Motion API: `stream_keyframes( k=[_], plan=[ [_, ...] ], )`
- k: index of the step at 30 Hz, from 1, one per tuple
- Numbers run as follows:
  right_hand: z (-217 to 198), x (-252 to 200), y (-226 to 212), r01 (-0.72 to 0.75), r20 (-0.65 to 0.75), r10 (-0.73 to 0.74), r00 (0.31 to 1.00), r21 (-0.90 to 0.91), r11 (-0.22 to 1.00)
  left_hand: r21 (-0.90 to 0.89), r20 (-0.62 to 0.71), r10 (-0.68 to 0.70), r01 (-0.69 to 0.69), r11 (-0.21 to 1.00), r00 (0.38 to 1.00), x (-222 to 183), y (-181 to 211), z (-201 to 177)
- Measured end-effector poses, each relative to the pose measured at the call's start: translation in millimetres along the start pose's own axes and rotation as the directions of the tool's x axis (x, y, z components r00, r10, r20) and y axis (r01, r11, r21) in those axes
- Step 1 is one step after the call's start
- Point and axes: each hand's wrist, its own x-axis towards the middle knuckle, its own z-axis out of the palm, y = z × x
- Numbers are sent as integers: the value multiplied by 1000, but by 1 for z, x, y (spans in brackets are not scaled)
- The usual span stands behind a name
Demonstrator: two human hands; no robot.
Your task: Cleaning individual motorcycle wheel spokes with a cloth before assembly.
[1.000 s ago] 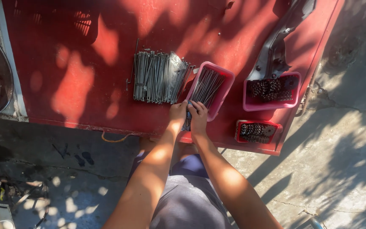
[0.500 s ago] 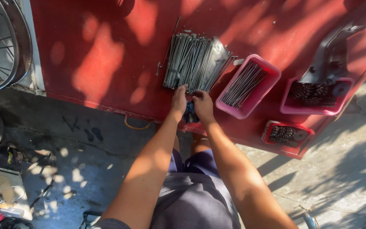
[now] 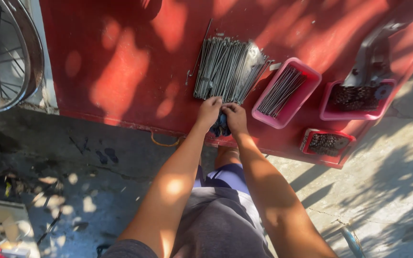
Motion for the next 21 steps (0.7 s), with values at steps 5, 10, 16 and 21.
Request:
stream_keyframes(
  k=[5,10,16,21],
  plan=[
    [-5,-26,-24,64,-90,-61,994,35,997,174,4,59,-58,983,998,-10,10,-17],
    [-26,-53,-73,132,-370,143,918,625,770,169,0,179,-177,970,984,-82,88,-51],
    [-33,-105,-147,91,-125,103,987,953,290,71,191,400,-420,905,896,-148,138,-60],
    [-27,-173,-201,56,20,-113,993,780,623,113,105,435,-445,888,894,-204,187,-83]
  ],
)
